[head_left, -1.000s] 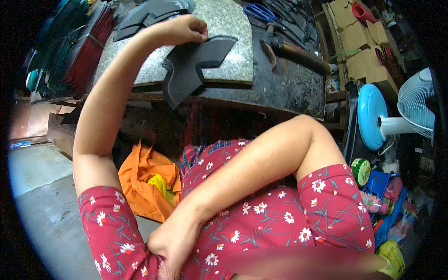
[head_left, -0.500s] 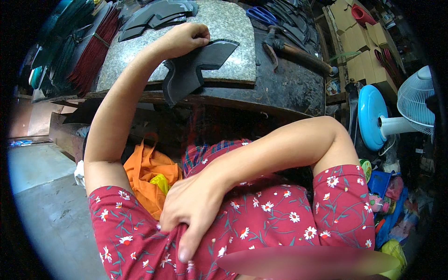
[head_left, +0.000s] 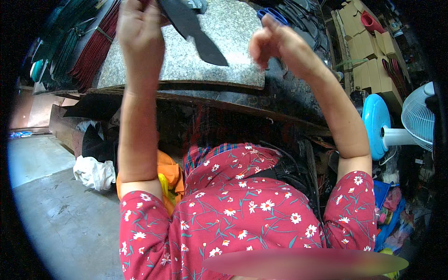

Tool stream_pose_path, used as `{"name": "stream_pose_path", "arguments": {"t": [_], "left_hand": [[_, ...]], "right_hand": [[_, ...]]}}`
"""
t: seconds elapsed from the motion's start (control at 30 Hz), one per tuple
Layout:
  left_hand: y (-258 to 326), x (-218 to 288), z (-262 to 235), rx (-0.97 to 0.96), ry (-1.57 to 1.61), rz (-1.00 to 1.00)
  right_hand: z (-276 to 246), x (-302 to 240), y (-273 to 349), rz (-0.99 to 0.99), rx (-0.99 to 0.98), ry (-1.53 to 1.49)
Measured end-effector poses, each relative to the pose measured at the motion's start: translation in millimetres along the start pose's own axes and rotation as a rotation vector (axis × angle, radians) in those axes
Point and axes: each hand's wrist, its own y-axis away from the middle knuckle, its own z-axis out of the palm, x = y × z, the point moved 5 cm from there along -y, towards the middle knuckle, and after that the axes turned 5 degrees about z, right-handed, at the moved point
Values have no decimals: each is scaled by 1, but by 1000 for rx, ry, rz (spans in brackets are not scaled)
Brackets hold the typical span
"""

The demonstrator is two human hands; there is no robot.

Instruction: The person uses blue-handled scissors to cut a black flexible sheet into irregular shapes. They repeatedly trim edges, rotate the sheet, and compare pieces to a template, stacking finished pieces on the work surface.

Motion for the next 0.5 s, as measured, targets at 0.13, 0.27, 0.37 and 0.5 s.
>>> {"name": "stream_pose_path", "arguments": {"t": [0.13,0.27,0.37,0.5], "left_hand": [[58,-13,54,45,232,-230],[87,-17,83,76,508,-320],[85,-17,78,-13,577,-459],[89,-22,55,84,782,-834]], "right_hand": [[-47,-11,-14,-178,321,-332],[-20,-8,-15,-226,212,222],[-6,8,-9,-27,66,46],[-8,11,-5,-5,103,171]]}}
